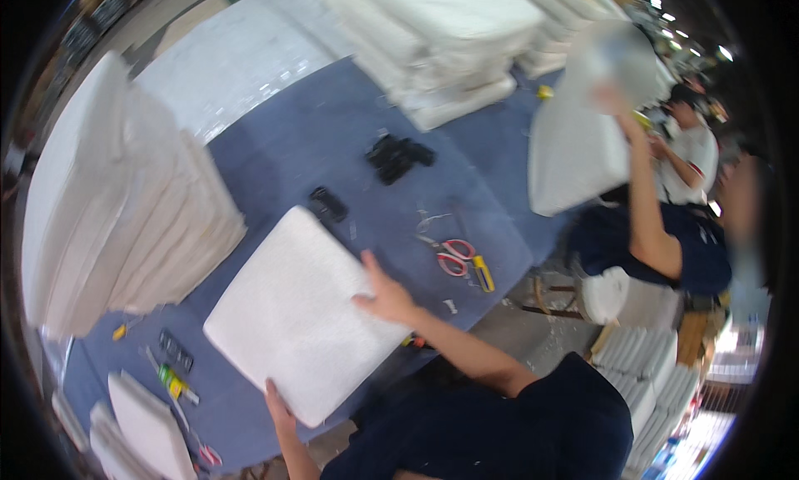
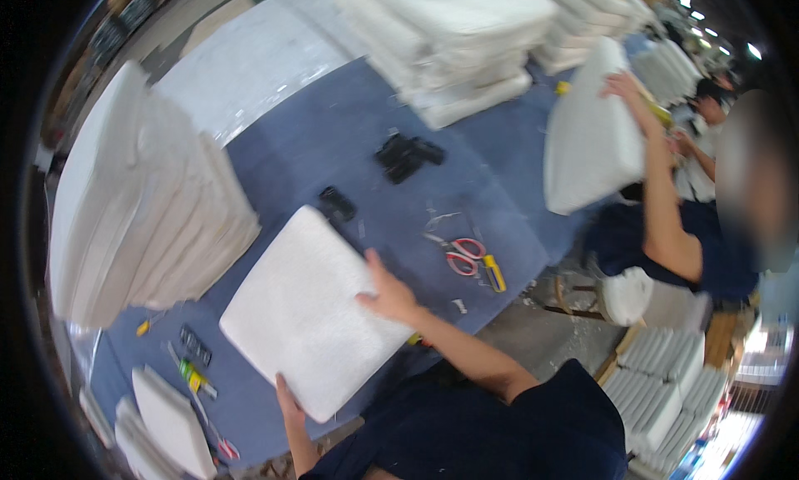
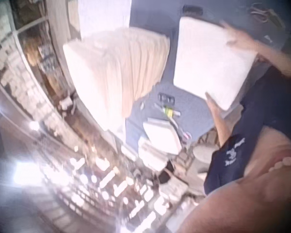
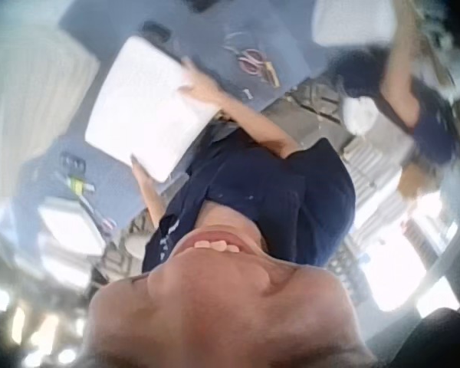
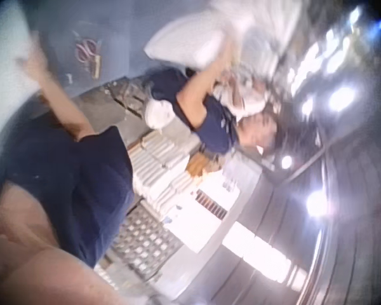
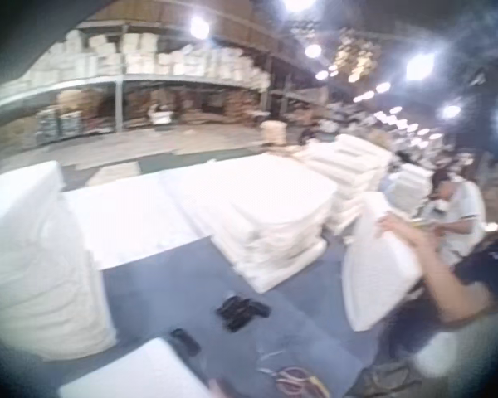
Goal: The person wraps white fabric around rectangular foam blocks, secures the fabric with a staple gun, and trims excess fabric with scissors. The person repeats this process for multiple cushion units on a workbench.
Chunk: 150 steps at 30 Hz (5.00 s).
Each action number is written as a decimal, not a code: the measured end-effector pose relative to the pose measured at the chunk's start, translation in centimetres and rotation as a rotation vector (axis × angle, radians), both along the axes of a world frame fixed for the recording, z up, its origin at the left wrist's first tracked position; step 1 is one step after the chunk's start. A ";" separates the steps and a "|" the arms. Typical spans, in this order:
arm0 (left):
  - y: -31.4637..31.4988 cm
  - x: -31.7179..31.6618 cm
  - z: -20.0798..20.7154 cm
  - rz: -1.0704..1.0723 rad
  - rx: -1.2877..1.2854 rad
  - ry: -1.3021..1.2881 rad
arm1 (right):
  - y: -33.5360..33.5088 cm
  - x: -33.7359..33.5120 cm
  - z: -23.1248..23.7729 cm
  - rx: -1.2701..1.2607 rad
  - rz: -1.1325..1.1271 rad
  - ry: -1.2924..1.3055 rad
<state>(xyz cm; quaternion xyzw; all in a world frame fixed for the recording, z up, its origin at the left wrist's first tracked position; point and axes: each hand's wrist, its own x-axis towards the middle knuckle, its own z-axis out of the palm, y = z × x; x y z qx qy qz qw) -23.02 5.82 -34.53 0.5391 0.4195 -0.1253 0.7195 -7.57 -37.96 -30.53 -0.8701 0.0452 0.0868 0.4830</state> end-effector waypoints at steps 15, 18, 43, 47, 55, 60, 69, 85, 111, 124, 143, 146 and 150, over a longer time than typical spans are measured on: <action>-20.2 23.1 8.0 -0.061 0.276 -0.398 | -24.6 15.0 1.3 0.217 -0.382 -0.132; -23.9 35.0 9.4 -0.107 0.288 -0.755 | -31.6 24.8 6.5 0.253 -0.363 -0.525; -20.8 57.7 -5.5 -0.632 1.331 -0.688 | -16.8 48.3 -7.6 -0.551 -0.467 -0.228; -20.4 57.8 -5.1 -0.708 1.164 -0.656 | -14.6 43.3 -7.8 -0.723 -0.543 -0.457; -19.1 59.1 -4.6 -0.853 1.037 -0.534 | -3.7 23.3 -6.5 -0.190 -0.086 -0.361; -19.0 59.4 -4.3 -0.867 1.007 -0.488 | -0.4 20.4 -7.3 -0.419 0.007 -0.413; -17.8 59.9 -6.2 -0.880 1.092 -0.546 | -5.1 25.4 -7.2 -0.446 -0.027 -0.532; -18.2 60.0 -5.7 -0.854 1.062 -0.437 | -15.2 26.8 -8.4 -0.735 -0.279 -0.449; -14.9 44.3 26.9 -0.868 2.133 -1.374 | 0.2 -8.2 -3.4 -0.384 0.261 -0.226; -4.4 45.1 40.0 -0.605 2.425 -0.717 | -5.4 -13.3 -2.3 -0.409 -0.213 -0.249; 0.7 22.1 54.0 -0.018 2.157 -1.544 | -4.5 -25.5 4.1 0.238 -0.549 -0.450; 5.0 15.6 60.4 0.258 2.119 -1.631 | -3.2 -21.4 10.4 0.116 -0.479 -0.521; 19.5 4.2 63.2 0.549 1.972 -1.493 | 2.5 -17.2 15.8 0.188 -0.290 -0.546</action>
